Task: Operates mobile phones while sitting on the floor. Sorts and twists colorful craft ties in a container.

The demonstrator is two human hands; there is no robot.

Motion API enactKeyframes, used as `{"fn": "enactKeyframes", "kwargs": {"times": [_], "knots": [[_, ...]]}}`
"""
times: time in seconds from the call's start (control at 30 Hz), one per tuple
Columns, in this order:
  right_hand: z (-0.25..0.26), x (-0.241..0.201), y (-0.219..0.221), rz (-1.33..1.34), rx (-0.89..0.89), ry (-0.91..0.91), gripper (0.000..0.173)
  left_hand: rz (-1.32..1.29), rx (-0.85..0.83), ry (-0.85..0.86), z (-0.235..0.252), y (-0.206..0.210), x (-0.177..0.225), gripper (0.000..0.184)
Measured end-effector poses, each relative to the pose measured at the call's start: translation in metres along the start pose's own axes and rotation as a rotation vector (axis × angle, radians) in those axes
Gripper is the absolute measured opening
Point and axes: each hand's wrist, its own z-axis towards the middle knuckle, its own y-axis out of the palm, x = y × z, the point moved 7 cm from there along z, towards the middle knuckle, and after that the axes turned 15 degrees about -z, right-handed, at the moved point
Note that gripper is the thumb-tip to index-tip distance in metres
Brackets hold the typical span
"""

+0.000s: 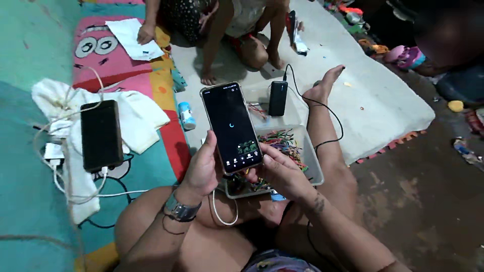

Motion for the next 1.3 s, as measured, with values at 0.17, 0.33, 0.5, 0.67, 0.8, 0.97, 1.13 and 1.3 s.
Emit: {"fn": "enactKeyframes", "kwargs": {"times": [0.17,0.33,0.5,0.67,0.8,0.97,1.13,1.3], "knots": [[0.018,-0.006,-0.02,0.096,0.192,0.15,0.032,0.251,0.16,0.111,0.003,-0.004,0.016,0.049],[0.09,0.002,-0.079,-0.23,0.355,0.342,0.038,0.361,0.205,0.188,0.004,-0.018,0.033,0.05],[0.182,0.029,-0.13,-0.489,0.516,0.601,0.039,0.472,0.166,0.211,0.003,-0.015,0.029,0.047],[0.226,0.05,-0.159,-0.331,0.596,0.513,0.035,0.492,0.15,0.233,0.004,-0.018,0.031,0.04],[0.211,0.05,-0.139,-0.337,0.585,0.495,0.039,0.565,0.209,0.322,0.0,-0.02,0.042,0.026],[0.117,-0.019,-0.037,-0.696,0.088,0.099,0.029,0.964,0.217,0.59,-0.007,-0.01,0.051,0.024],[0.037,-0.034,-0.003,-0.814,0.051,-0.169,0.027,1.195,-0.046,0.7,-0.013,0.02,0.025,0.021],[0.006,-0.03,-0.018,-0.828,0.122,-0.083,0.029,1.302,-0.203,0.74,-0.022,0.035,0.005,0.024]]}}
